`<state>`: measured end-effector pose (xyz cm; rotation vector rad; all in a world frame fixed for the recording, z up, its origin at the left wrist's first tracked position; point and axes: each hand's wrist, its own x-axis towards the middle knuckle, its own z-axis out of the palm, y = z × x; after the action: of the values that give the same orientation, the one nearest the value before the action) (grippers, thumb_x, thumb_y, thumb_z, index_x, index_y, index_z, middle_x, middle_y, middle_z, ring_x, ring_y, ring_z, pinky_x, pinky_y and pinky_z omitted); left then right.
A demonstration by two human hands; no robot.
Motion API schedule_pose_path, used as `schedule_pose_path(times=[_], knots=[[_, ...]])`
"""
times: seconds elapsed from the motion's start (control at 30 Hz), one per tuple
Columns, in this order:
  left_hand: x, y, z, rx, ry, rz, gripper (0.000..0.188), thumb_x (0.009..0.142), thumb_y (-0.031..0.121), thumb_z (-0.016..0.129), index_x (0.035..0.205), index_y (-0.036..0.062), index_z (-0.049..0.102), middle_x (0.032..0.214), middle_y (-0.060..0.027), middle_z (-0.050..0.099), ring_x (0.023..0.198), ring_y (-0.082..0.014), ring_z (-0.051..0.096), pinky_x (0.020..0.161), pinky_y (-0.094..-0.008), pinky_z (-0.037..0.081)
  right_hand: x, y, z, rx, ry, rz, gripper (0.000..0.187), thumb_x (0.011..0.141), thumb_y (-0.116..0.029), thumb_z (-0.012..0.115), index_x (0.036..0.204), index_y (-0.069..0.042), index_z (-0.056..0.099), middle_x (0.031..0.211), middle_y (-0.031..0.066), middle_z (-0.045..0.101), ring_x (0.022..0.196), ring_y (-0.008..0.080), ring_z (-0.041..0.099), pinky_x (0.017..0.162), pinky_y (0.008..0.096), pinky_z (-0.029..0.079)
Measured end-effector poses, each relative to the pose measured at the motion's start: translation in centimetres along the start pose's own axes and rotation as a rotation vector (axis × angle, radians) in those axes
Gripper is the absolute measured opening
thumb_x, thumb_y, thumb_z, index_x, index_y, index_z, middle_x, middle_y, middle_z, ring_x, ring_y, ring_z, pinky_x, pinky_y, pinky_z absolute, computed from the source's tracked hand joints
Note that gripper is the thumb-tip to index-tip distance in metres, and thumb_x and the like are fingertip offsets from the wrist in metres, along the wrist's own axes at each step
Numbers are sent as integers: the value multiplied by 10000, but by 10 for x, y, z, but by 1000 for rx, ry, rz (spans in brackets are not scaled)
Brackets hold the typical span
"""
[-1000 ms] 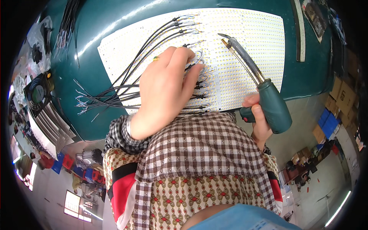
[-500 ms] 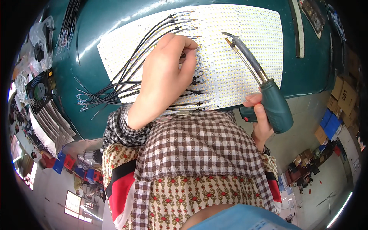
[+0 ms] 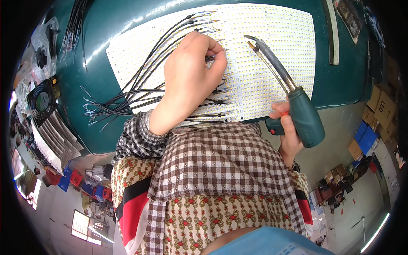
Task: The person solders electrical wires onto an LED light panel with a soldering iron.
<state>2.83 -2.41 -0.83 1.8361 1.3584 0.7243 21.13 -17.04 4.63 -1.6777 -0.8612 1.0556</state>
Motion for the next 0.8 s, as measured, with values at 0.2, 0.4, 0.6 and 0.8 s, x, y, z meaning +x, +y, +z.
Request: schedule_pose_path(times=[0.2,0.4,0.6,0.8], knots=[[0,3,-3,43,-9,-15,93,734,109,712,763,57,640,766,-73,635,658,-246,642,572,-354,502,-8,0,-2,-26,-19,-19,318,899,-139,605,1122,87,572,985,191,650,844,244,658,720,345,570],[7,5,-9,12,-74,-93,98,736,134,700,750,55,645,749,-81,638,664,-254,643,585,-366,500,-10,-2,-3,-67,-103,25,275,905,-140,609,1083,68,587,1012,186,639,886,231,642,733,332,562],[8,10,-11,81,-103,-70,89,733,129,676,730,48,640,736,-92,637,672,-287,635,600,-390,498,-15,-1,-2,-18,-74,47,253,901,-134,618,1062,61,600,1003,180,638,881,219,638,750,325,551],[11,8,-12,93,-111,-46,74,731,119,661,721,49,637,733,-106,637,675,-303,632,603,-398,497,-20,4,-6,-84,-51,72,211,889,-115,626,1014,54,618,964,157,637,859,217,631,761,335,534]])
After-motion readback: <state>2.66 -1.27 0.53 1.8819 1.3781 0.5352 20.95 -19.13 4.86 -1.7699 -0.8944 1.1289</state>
